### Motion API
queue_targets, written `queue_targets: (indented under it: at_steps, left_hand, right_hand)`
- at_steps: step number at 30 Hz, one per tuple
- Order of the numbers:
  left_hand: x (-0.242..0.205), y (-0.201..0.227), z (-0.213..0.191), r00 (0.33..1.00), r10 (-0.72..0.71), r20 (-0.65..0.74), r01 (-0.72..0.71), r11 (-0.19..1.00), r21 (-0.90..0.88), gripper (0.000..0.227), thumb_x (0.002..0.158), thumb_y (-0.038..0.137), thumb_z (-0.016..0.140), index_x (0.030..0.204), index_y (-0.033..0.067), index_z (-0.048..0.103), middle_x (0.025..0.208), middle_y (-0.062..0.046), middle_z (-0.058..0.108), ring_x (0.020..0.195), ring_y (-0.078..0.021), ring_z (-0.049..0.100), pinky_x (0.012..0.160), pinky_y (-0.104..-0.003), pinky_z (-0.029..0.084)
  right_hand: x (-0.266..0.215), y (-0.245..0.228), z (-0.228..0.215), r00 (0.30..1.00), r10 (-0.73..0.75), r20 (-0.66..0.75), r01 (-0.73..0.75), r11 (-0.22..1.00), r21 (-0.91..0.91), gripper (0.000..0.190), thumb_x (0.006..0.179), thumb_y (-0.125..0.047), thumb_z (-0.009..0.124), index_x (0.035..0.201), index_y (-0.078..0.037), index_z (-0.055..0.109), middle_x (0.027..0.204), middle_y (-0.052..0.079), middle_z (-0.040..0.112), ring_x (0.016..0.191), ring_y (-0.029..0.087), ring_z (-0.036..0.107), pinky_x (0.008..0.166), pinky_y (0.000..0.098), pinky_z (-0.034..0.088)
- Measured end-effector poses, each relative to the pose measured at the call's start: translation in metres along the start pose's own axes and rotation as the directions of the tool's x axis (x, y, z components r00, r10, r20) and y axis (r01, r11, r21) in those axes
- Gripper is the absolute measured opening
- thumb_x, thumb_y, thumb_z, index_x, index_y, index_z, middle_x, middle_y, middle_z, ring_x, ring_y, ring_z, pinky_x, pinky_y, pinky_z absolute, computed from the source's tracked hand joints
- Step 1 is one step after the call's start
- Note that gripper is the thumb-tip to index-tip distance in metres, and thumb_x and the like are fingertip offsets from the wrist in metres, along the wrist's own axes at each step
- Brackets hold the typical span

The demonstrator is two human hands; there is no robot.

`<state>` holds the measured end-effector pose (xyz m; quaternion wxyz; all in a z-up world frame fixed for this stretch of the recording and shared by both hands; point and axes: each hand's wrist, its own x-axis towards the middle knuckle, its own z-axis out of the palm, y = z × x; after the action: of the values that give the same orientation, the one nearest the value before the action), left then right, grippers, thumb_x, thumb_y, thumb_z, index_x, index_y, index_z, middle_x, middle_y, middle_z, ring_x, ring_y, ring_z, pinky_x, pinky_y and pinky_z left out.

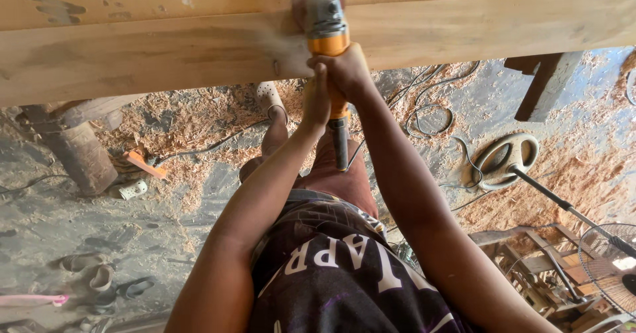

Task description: The person uses an angle grinder with a sanding disc to smooth the surface of a wooden board. They move the tool across the wood in a controlled manner, generating sawdust as they work.

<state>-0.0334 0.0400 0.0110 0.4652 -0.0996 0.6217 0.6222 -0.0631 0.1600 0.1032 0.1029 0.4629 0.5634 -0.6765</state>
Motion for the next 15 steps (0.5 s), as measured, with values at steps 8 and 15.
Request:
queue_targets:
  at_steps: [8,15]
  left_hand:
    - [-0.022,-0.019,-0.072,0.99,-0.072,-0.121,0.03,0.947,-0.321,0.083,0.103,0.068,0.026,0.149,-0.0006,0.038,0.138,-0.015,0.057,0.124,-0.0225,0.062,0.104,-0.038,0.052]
    - [-0.035,-0.027,-0.026,0.994,-0.081,-0.067,0.053,0.938,-0.342,0.072,0.107,0.061,0.031,0.141,-0.0006,0.045,0.124,-0.017,0.06,0.109,-0.0227,0.065,0.09,-0.038,0.057]
  right_hand:
    - [-0.013,-0.022,0.077,0.989,0.077,0.122,-0.018,0.903,-0.429,0.028,0.07,-0.024,0.088,0.086,-0.006,0.076,0.081,0.004,0.077,0.071,0.014,0.075,0.069,0.0297,0.063]
    - [-0.006,-0.01,0.038,0.993,0.081,0.088,-0.02,0.84,-0.542,0.034,0.069,-0.029,0.087,0.09,-0.004,0.077,0.083,0.009,0.078,0.072,0.017,0.074,0.073,0.0335,0.061]
